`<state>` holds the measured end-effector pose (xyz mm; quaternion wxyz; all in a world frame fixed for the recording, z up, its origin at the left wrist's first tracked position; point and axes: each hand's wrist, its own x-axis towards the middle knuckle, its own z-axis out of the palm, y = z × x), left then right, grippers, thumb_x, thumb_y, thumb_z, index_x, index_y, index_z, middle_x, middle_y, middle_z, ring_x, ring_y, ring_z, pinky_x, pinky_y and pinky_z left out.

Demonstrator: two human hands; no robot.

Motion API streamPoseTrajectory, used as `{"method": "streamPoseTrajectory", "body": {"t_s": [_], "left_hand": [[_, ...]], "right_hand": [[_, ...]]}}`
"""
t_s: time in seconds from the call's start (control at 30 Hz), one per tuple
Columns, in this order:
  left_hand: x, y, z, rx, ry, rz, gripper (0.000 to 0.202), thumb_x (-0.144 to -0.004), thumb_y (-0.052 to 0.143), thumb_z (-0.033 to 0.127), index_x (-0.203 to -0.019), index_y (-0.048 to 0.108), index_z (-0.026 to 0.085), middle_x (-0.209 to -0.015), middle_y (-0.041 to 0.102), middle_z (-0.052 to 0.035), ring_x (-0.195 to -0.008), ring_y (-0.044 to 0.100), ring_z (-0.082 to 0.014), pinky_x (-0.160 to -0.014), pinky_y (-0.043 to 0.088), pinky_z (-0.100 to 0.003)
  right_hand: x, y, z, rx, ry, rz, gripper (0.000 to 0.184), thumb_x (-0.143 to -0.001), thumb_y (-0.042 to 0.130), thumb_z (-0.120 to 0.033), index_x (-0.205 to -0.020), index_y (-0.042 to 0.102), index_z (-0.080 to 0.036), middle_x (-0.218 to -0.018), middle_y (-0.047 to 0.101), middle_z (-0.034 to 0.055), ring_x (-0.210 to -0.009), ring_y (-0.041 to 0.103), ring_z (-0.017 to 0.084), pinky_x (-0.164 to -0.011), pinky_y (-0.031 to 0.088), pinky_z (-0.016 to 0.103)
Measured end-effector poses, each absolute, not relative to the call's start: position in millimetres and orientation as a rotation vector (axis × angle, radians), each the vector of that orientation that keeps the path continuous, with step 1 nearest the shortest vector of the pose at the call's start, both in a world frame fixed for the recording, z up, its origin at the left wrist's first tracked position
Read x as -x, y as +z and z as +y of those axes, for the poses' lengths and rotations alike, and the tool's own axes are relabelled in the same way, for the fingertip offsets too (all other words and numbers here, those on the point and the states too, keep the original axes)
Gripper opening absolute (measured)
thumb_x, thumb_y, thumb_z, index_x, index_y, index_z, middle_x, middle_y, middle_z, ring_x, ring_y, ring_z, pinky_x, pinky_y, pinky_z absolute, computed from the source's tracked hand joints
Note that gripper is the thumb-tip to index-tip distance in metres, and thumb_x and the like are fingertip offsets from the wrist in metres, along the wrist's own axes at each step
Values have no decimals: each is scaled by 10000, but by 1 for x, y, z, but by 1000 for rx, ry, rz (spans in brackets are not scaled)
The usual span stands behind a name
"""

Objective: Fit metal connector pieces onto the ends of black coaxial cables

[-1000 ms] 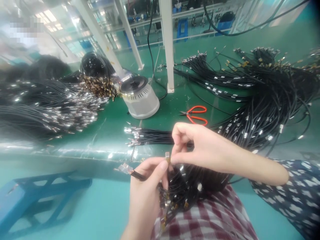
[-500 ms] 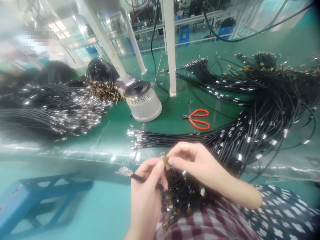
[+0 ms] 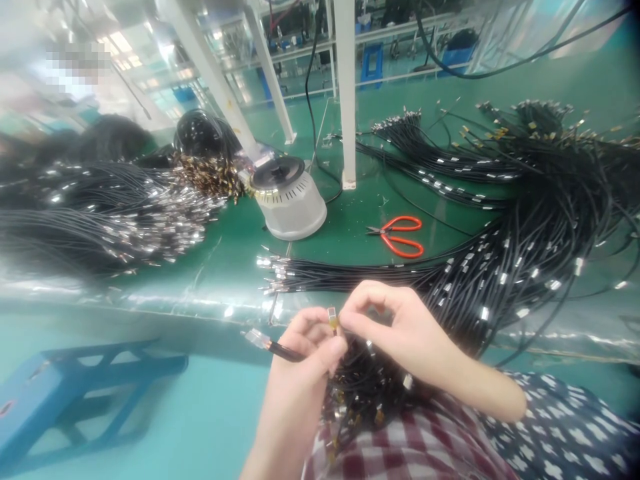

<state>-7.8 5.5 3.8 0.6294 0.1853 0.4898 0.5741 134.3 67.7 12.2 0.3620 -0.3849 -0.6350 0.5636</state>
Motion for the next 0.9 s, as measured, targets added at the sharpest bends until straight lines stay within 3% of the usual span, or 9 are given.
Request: {"method": "streamPoseTrajectory", "body": {"t_s": [0.17, 0.4, 0.6, 0.8, 0.9], "left_hand": [[8, 2, 7, -430, 1345, 1200, 209, -587, 863, 211, -631, 669, 147, -532, 600, 25, -483, 467, -61, -493, 363, -158], [4, 0, 5, -419, 1400, 1137, 161, -679, 812, 234, -627, 684, 153, -593, 655, -7, -526, 499, -73, -535, 385, -165], [4, 4, 7, -469, 1355, 1053, 177, -738, 763, 212, -613, 665, 134, -593, 654, -13, -467, 475, -54, -513, 361, -171], [4, 4, 11, -437, 1391, 1094, 183, -745, 763, 203, -620, 647, 137, -598, 648, -7, -457, 463, -49, -494, 352, -168], [3, 5, 11, -439, 1407, 1107, 173, -720, 786, 216, -628, 663, 137, -566, 620, 5, -457, 463, -52, -484, 346, -167]], "right_hand": [[-133, 10, 65, 948, 1385, -1644, 153, -828, 655, -139, -677, 651, -166, -723, 648, -5, -692, 602, 118, -683, 471, 239], [-126, 6, 67, 994, 1384, -1600, 176, -843, 638, -155, -668, 633, -169, -704, 619, -9, -683, 595, 129, -687, 468, 265], [-127, 7, 77, 997, 1673, -1410, 178, -832, 652, -262, -689, 616, -163, -681, 628, 1, -664, 572, 144, -679, 463, 288], [-130, 11, 73, 1017, 1358, -1582, 140, -865, 615, -234, -753, 673, -172, -777, 651, 19, -744, 584, 149, -716, 453, 279], [-127, 11, 66, 956, 1294, -1595, 50, -806, 687, -227, -791, 673, -182, -807, 639, 20, -751, 590, 155, -712, 472, 285]]}}
